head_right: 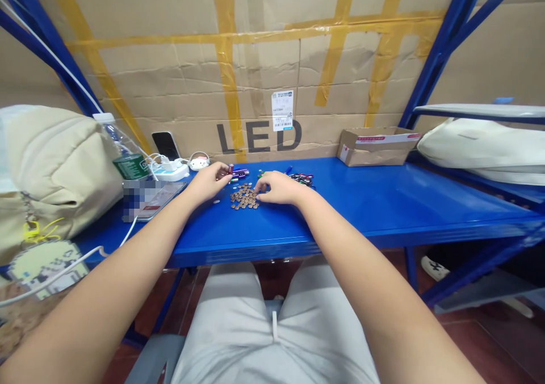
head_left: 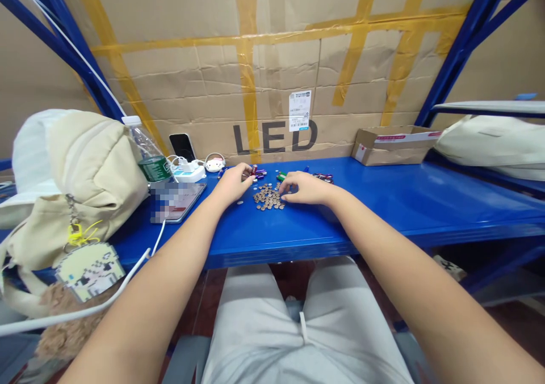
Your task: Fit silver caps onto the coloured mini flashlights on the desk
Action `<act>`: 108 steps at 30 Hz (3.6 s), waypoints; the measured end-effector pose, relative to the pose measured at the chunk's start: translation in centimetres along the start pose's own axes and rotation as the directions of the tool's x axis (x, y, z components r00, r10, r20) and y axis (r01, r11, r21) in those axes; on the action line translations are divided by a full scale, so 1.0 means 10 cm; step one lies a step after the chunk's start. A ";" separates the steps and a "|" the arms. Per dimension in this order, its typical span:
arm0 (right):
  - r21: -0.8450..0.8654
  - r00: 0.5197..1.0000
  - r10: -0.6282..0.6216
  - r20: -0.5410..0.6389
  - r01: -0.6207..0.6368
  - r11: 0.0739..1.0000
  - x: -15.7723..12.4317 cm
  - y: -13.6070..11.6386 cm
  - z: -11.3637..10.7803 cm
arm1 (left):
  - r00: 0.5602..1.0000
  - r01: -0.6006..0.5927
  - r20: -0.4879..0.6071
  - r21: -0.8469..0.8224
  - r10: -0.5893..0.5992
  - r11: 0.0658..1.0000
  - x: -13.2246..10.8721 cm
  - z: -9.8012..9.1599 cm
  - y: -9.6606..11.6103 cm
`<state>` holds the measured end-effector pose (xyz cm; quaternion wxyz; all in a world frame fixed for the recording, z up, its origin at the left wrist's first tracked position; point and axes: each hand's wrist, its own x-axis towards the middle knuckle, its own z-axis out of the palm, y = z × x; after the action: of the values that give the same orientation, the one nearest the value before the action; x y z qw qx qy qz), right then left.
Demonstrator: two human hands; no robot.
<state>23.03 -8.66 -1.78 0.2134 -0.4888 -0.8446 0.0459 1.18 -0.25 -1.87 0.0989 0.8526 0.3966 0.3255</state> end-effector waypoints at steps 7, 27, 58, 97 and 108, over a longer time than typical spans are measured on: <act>0.108 0.988 0.000 0.155 -0.017 0.994 -0.06 0.01 -0.06 | 0.997 -0.029 0.060 -0.316 0.051 0.948 -0.07 0.03 0.13; 0.265 0.921 -0.011 -0.390 0.124 0.956 -0.01 -0.08 -0.01 | 0.941 -0.264 0.140 -0.269 0.308 0.927 -0.21 0.10 0.36; 0.156 0.891 -0.128 -0.436 0.215 0.964 0.00 -0.14 0.00 | 0.925 -0.349 0.133 -0.084 0.357 0.933 -0.18 0.05 0.30; 0.611 0.948 0.224 -0.225 -0.042 0.790 0.06 -0.09 0.09 | 0.926 -0.335 0.170 -0.046 0.337 0.941 -0.17 0.06 0.31; -0.054 0.958 0.240 -0.159 -0.251 0.966 0.00 0.23 0.01 | 0.953 -0.275 0.127 -0.031 0.277 0.961 -0.16 0.03 0.28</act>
<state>24.89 -7.44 -2.51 0.2513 -0.5995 -0.7599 0.0038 2.33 -3.29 -1.69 0.0837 0.9183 0.2643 0.2826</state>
